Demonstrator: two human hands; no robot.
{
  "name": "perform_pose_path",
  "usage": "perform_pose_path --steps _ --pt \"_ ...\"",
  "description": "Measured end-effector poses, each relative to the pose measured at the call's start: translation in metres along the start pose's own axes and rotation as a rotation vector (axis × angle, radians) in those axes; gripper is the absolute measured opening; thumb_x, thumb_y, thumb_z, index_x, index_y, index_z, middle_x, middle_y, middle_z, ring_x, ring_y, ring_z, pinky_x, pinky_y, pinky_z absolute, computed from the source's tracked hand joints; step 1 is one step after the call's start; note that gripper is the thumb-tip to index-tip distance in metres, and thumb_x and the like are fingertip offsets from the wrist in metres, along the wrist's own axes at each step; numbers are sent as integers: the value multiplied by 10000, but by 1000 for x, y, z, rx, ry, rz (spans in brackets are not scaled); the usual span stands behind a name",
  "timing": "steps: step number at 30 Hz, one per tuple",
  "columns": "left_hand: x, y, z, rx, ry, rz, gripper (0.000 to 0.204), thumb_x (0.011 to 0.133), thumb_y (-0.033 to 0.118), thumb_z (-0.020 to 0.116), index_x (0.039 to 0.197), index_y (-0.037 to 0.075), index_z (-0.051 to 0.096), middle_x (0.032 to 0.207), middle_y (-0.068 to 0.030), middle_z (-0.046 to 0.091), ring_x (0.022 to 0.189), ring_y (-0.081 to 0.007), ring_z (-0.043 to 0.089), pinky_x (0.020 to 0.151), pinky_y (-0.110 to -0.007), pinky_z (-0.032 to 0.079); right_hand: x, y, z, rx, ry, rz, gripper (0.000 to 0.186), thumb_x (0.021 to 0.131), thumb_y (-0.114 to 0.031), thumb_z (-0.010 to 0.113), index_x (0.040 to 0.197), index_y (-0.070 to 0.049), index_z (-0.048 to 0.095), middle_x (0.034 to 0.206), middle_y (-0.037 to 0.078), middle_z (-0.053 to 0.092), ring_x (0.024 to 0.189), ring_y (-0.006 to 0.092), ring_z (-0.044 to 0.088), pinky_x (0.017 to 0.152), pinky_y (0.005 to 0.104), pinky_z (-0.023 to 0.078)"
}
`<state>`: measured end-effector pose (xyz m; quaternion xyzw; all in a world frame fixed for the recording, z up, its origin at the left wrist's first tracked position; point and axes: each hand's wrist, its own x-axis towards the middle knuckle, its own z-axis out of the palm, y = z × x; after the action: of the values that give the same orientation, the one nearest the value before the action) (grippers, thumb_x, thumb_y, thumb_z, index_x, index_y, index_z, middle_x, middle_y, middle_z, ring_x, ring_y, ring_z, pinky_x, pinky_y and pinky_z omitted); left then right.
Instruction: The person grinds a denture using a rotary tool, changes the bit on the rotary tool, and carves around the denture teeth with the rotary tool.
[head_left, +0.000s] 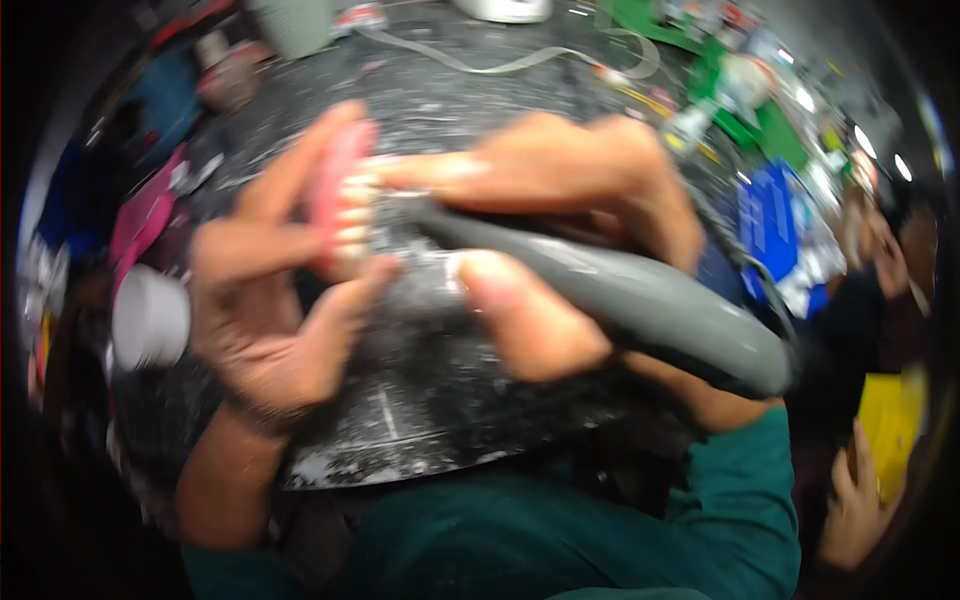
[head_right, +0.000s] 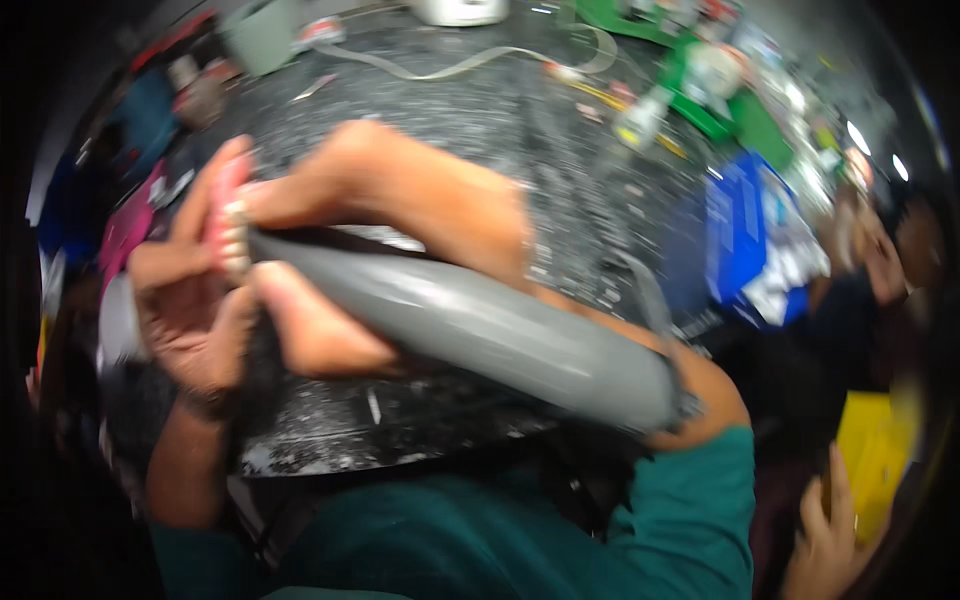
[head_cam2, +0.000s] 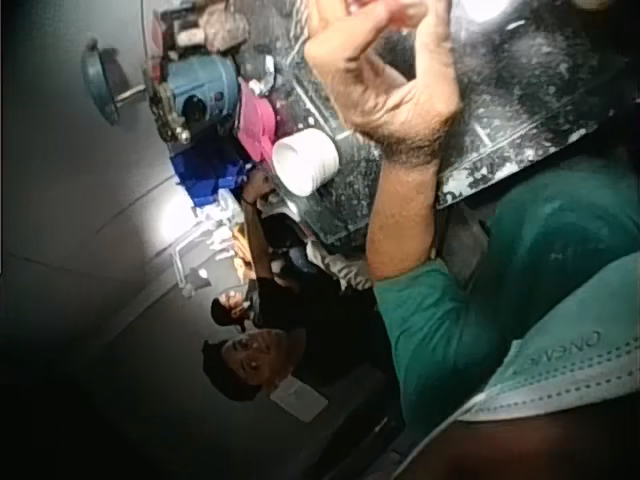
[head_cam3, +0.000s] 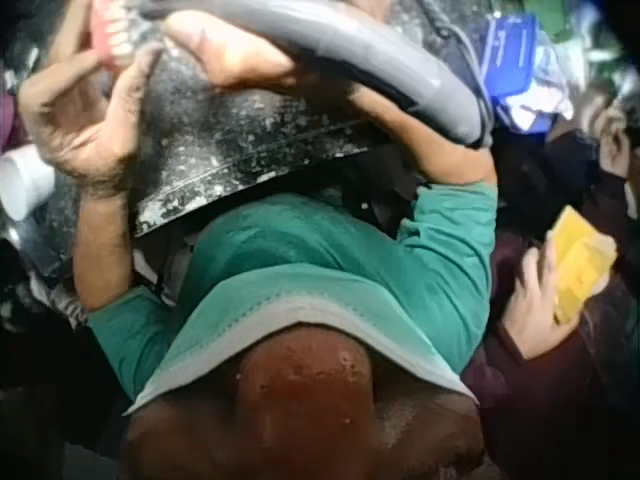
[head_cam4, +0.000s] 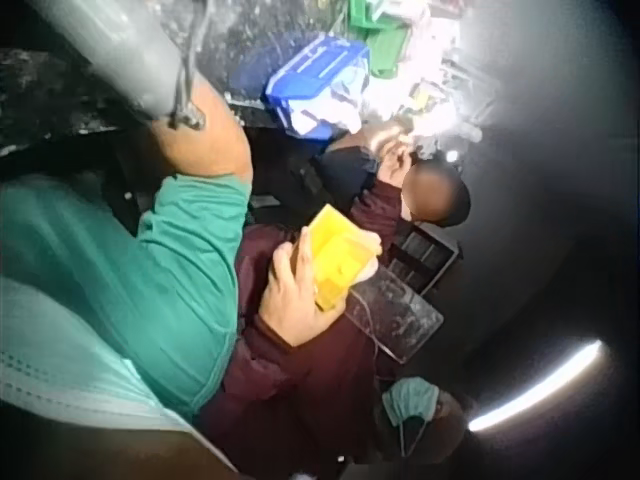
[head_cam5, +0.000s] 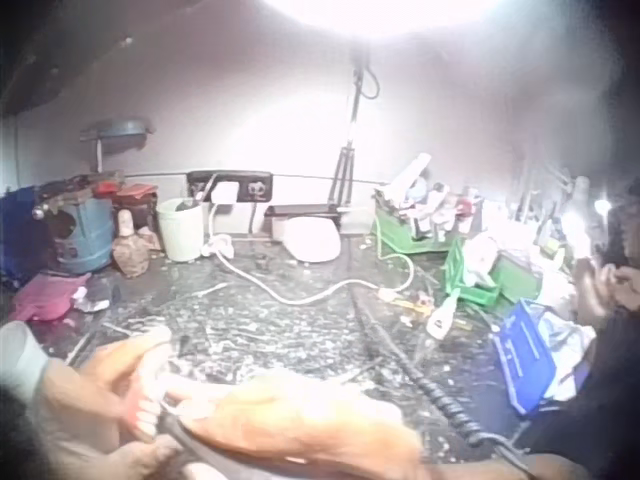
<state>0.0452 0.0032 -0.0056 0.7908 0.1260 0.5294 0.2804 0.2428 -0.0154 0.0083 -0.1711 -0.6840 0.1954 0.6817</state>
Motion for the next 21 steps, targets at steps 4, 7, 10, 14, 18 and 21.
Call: perform_pose_path --steps 4,7,10,14,18,21 --pt "-2 9 12 13 149 -75 327 838 -43 668 1043 54 431 1346 -428 395 1326 -455 406 1112 -537 291 10 -21 4 -5 -41 6 308 705 -26 681 983 76 598 908 193 703 756 184 686 688 280 552" --pt "-2 11 12 76 131 -127 324 841 -18 681 1038 51 433 1332 -430 410 1324 -452 410 1108 -541 295 7 -18 -4 -16 -44 -63 305 703 -22 679 982 76 600 902 187 702 765 183 688 698 281 554" --pt "1 9 14 99 113 -105 326 838 -12 688 1033 49 435 1318 -430 426 1320 -451 416 1105 -539 299 5 -3 -7 29 -57 -167 302 702 -16 675 980 77 604 894 179 701 778 183 690 713 282 556" --pt "6 7 13 95 72 -26 339 837 -28 677 1049 51 423 1317 -435 421 1316 -451 421 1106 -538 299 -1 7 -12 15 -118 -121 309 724 13 662 1016 77 583 925 189 687 832 199 687 753 292 553" --pt "5 3 9 -13 44 -7 284 872 -6 637 1070 47 441 1392 -418 358 1349 -431 386 1124 -502 261 -2 -6 -1 -36 13 1 274 721 -89 730 952 11 622 780 95 684 687 162 695 613 259 543" --pt "4 4 2 47 13 5 321 857 -19 654 1066 62 425 1360 -429 387 1333 -434 408 1117 -507 278 1 -16 -12 -91 -247 98 309 845 -50 651 1094 -3 474 1005 239 664 841 196 637 740 308 528"
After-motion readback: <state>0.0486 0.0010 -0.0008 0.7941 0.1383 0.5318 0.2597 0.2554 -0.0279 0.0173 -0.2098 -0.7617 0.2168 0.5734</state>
